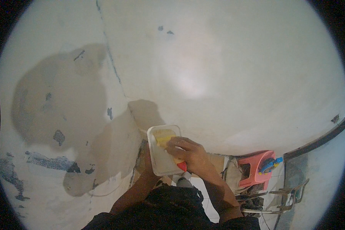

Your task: The person applies white paint to a wall using a brush, frequently dipping it into a plastic tray held in their other hand. They cover a corner and several sections of the upper wall with vertical and horizontal strokes.

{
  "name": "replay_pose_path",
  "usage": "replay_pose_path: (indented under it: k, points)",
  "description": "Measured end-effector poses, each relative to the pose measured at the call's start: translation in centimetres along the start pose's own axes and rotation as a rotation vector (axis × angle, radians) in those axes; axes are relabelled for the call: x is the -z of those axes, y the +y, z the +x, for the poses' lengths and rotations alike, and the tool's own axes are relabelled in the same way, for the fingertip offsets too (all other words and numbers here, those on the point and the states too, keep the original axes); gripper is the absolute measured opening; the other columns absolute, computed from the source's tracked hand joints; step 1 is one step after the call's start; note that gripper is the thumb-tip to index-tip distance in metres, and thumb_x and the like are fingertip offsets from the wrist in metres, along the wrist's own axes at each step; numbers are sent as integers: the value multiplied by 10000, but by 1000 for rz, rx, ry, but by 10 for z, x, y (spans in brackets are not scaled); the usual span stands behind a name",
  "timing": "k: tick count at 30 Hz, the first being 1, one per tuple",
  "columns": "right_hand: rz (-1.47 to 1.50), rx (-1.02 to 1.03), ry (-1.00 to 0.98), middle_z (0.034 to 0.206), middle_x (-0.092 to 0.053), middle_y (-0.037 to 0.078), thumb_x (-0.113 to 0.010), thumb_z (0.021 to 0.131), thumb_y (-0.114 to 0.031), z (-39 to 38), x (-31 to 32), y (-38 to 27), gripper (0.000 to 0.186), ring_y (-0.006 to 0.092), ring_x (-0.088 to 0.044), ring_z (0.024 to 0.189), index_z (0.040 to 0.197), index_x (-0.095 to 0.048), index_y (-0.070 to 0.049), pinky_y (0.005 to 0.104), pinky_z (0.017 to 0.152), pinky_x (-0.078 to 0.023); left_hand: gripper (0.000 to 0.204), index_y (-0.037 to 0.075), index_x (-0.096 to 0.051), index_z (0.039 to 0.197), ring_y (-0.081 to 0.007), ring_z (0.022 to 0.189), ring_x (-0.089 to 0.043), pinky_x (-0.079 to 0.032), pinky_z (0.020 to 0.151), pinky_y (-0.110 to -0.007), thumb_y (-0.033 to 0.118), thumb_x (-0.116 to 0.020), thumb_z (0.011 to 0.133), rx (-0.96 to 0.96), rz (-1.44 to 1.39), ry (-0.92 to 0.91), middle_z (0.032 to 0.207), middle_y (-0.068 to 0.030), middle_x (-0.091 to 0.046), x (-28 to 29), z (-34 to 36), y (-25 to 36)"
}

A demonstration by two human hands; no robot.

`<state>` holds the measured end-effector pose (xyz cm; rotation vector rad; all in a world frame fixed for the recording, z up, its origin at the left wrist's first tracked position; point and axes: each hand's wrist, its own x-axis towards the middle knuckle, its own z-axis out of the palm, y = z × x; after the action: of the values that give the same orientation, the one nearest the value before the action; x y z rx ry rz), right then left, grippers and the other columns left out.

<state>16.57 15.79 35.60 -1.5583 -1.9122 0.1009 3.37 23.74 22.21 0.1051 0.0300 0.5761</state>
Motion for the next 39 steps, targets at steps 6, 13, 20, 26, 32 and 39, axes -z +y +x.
replay_pose_path:
  k: [6, 13, 20, 26, 32, 39]
  points:
    - [-22, -19, 59, 1098, -692, 105, -752, 731, -57, 0, -2, -1, 269, 329, -657, 1072, 1000, -727, -50, 399, 901, -553, 726, 82, -376, 1445, -275, 1204, -556, -475, 1021, -447, 633, -349, 973, -48, 170, -16, 1346, -139, -521, 7, 1, -2]
    - [205, -230, 281, 1019, -700, 140, -779, 793, -20, -9, -7, 7, 221, 256, -690, 962, 992, -681, -21, 338, 834, -557, 706, 85, -388, 1440, -283, 1174, -575, -492, 999, -454, 620, -346, 981, -15, 28, 30, 1327, -143, -535, -12, 0, -4]
    - [672, -671, 380, 981, -660, 75, -754, 847, -20, -18, -16, 2, 251, 123, -633, 906, 1042, -608, 42, 283, 793, -535, 715, 120, -435, 1415, -279, 1183, -571, -517, 967, -453, 653, -423, 938, 14, 123, 45, 1307, -127, -558, 2, 6, -9]
    - [557, -763, 316, 970, -669, 84, -772, 845, -73, -22, -17, -5, 288, 126, -641, 895, 1052, -608, 40, 277, 787, -533, 693, 101, -450, 1402, -277, 1163, -582, -511, 968, -449, 628, -366, 961, -13, 69, 48, 1292, -134, -562, -15, 3, -14]
    - [531, -859, 247, 940, -689, 96, -781, 850, -132, -18, -12, -21, 299, 133, -650, 900, 1046, -619, 25, 271, 792, -529, 694, 91, -435, 1408, -274, 1157, -585, -507, 967, -441, 623, -313, 980, -14, 62, 36, 1305, -141, -547, -1, 0, -18]
    - [500, -498, 420, 939, -701, 123, -758, 856, -91, -27, -11, 2, 237, 185, -679, 912, 1027, -635, 17, 300, 814, -542, 692, 93, -414, 1424, -295, 1177, -573, -493, 995, -452, 614, -349, 973, 21, 40, 30, 1319, -153, -539, 5, 4, -20]
